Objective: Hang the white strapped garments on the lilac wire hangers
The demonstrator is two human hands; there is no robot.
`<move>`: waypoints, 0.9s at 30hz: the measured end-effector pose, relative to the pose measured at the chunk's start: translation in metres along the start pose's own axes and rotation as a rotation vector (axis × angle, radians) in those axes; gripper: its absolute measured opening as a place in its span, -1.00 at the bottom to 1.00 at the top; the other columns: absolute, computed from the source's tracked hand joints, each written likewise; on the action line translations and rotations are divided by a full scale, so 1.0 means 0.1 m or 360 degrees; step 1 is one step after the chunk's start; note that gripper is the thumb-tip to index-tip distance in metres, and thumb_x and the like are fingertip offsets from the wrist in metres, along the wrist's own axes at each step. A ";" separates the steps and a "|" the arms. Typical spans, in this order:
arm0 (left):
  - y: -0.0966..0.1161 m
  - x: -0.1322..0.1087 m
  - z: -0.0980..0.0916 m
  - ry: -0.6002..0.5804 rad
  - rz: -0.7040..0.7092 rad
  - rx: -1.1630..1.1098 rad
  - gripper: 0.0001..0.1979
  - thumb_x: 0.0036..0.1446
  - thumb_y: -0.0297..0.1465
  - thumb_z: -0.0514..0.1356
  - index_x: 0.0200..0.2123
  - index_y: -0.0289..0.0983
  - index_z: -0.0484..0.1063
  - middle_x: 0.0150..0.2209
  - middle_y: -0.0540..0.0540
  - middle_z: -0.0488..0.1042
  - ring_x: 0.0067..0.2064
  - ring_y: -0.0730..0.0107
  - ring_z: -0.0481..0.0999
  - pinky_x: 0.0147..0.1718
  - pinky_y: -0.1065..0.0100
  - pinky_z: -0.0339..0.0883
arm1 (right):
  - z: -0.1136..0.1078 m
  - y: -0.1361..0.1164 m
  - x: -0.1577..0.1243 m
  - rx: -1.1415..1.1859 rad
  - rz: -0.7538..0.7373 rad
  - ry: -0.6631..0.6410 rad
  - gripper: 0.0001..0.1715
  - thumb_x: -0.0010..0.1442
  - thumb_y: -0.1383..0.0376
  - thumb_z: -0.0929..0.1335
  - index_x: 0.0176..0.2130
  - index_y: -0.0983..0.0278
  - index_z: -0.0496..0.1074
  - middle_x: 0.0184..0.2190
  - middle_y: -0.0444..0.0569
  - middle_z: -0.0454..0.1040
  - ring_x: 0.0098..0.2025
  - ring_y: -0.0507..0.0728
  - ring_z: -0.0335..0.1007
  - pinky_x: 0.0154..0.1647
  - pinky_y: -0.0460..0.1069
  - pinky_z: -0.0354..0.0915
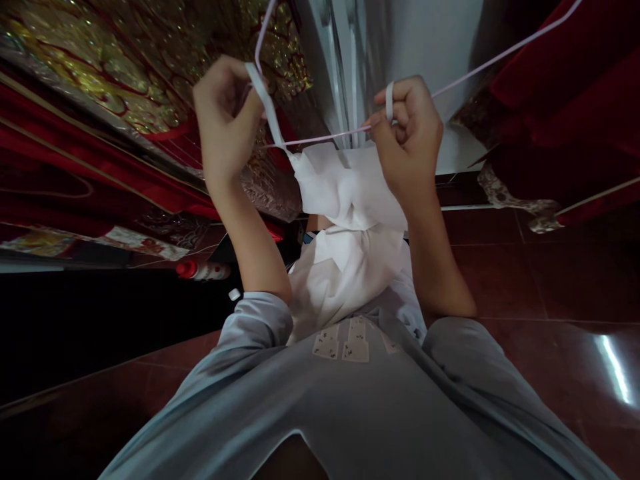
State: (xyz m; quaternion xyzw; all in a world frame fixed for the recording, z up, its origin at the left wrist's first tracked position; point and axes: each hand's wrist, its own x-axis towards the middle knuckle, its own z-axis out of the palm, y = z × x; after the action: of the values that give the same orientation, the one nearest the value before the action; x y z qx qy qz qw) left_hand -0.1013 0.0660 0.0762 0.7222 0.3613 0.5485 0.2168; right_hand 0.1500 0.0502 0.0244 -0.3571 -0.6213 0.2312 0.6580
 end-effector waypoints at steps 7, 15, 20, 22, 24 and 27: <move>-0.11 0.05 0.06 0.0313 -0.0300 -0.0226 -0.53 0.46 -0.48 0.13 -0.57 -0.21 0.35 -0.59 -0.04 0.24 -0.56 0.32 0.23 -0.63 0.34 0.06 | -0.06 -0.03 -0.02 0.0038 0.0024 -0.0039 -0.60 0.18 -0.06 0.40 -0.21 0.17 0.31 -0.45 -0.15 0.37 -0.56 -0.08 0.15 -0.60 -0.08 -0.10; -0.20 -0.37 0.37 0.1170 -0.0635 -0.1130 -0.66 0.52 -0.51 0.01 -0.33 -0.20 0.43 -0.45 -0.01 0.44 -0.32 0.34 0.44 -0.35 0.35 0.29 | 0.08 -0.01 -0.04 0.0084 0.0071 -0.0025 -0.75 0.25 0.14 0.36 -0.18 0.19 0.25 -0.40 -0.12 0.38 -0.43 -0.03 0.31 -0.52 -0.09 0.02; -0.16 -0.51 0.82 0.1263 -0.0633 -0.1192 -0.59 0.55 -0.51 -0.11 -0.29 -0.14 0.43 -0.27 -0.01 0.54 -0.10 0.29 0.46 -0.17 0.26 0.25 | 0.19 -0.06 -0.06 -0.0060 0.0126 -0.0063 -0.74 0.28 0.09 0.34 -0.18 0.15 0.21 -0.37 -0.15 0.38 -0.44 -0.04 0.18 -0.45 -0.07 0.08; -0.12 -0.52 0.87 0.1247 -0.0541 -0.1105 -0.63 0.53 -0.54 -0.08 -0.28 -0.15 0.41 -0.26 -0.02 0.55 -0.13 0.28 0.46 -0.16 0.26 0.23 | 0.21 -0.09 -0.09 -0.0050 0.0119 -0.0066 -0.74 0.29 0.07 0.31 -0.14 0.14 0.22 -0.33 -0.14 0.40 -0.43 -0.04 0.18 -0.46 -0.08 0.10; -0.08 -0.52 0.85 0.1234 -0.0455 -0.1015 -0.67 0.52 -0.53 -0.05 -0.27 -0.16 0.40 -0.28 -0.02 0.55 -0.15 0.26 0.47 -0.16 0.26 0.22 | 0.22 -0.12 -0.12 0.0006 0.0110 -0.0099 -0.74 0.29 0.08 0.32 -0.10 0.14 0.27 -0.24 -0.11 0.44 -0.35 -0.03 0.29 -0.48 -0.10 0.13; -0.04 -0.51 0.80 0.1252 -0.0360 -0.0926 -0.68 0.52 -0.49 -0.03 -0.30 -0.15 0.38 -0.37 -0.01 0.52 -0.20 0.24 0.49 -0.17 0.25 0.22 | 0.21 -0.11 -0.14 0.0149 0.0045 -0.0077 -0.79 0.25 0.20 0.38 -0.09 0.14 0.37 -0.11 -0.10 0.46 -0.14 0.02 0.43 -0.52 -0.14 0.16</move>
State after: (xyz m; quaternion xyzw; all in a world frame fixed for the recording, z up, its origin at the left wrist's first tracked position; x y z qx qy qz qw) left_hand -0.0335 0.0358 0.0166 0.3268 0.3239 0.8302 0.3147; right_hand 0.1265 0.0365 0.0234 -0.3290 -0.6204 0.2780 0.6554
